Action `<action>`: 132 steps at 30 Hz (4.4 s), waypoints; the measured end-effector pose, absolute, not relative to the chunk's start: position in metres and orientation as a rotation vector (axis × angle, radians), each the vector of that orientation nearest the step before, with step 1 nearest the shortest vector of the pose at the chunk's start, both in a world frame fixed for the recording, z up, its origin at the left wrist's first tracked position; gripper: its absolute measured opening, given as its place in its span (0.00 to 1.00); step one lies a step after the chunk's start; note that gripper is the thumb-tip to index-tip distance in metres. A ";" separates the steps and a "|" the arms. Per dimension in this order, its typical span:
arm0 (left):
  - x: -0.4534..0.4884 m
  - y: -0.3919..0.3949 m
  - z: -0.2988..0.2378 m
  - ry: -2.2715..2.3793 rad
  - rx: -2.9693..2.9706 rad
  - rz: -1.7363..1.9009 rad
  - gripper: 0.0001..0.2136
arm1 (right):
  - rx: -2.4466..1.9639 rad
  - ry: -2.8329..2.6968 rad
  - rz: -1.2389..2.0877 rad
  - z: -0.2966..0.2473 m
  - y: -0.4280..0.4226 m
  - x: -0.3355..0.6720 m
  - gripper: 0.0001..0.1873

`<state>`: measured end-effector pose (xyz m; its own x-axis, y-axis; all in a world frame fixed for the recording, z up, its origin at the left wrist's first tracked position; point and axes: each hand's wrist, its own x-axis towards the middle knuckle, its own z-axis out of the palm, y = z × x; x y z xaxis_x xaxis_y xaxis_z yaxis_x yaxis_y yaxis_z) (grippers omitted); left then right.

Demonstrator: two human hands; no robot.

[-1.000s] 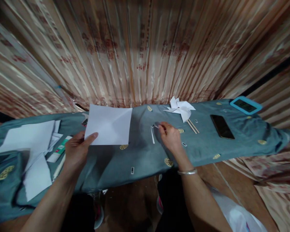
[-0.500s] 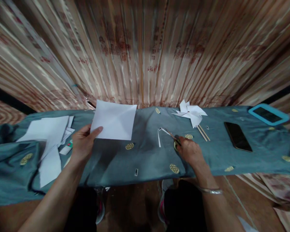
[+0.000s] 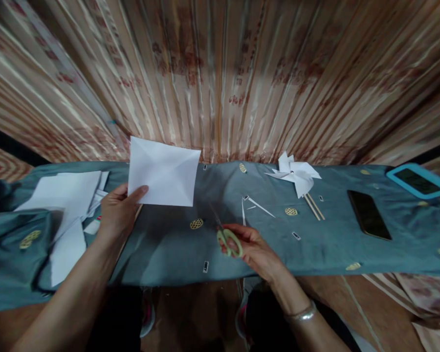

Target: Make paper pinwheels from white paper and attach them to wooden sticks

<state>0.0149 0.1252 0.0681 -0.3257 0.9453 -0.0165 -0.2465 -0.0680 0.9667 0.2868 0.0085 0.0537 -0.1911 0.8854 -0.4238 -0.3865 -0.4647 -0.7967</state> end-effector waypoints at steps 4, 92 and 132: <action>0.016 0.127 0.069 1.237 0.853 1.574 0.13 | -0.985 -0.612 1.939 0.045 0.009 0.253 0.23; 0.010 0.118 0.060 1.287 1.046 1.425 0.09 | -1.117 -1.164 1.724 0.033 0.017 0.244 0.19; 0.021 0.106 0.058 1.243 1.072 1.286 0.11 | -1.170 -1.013 1.701 0.037 0.020 0.238 0.22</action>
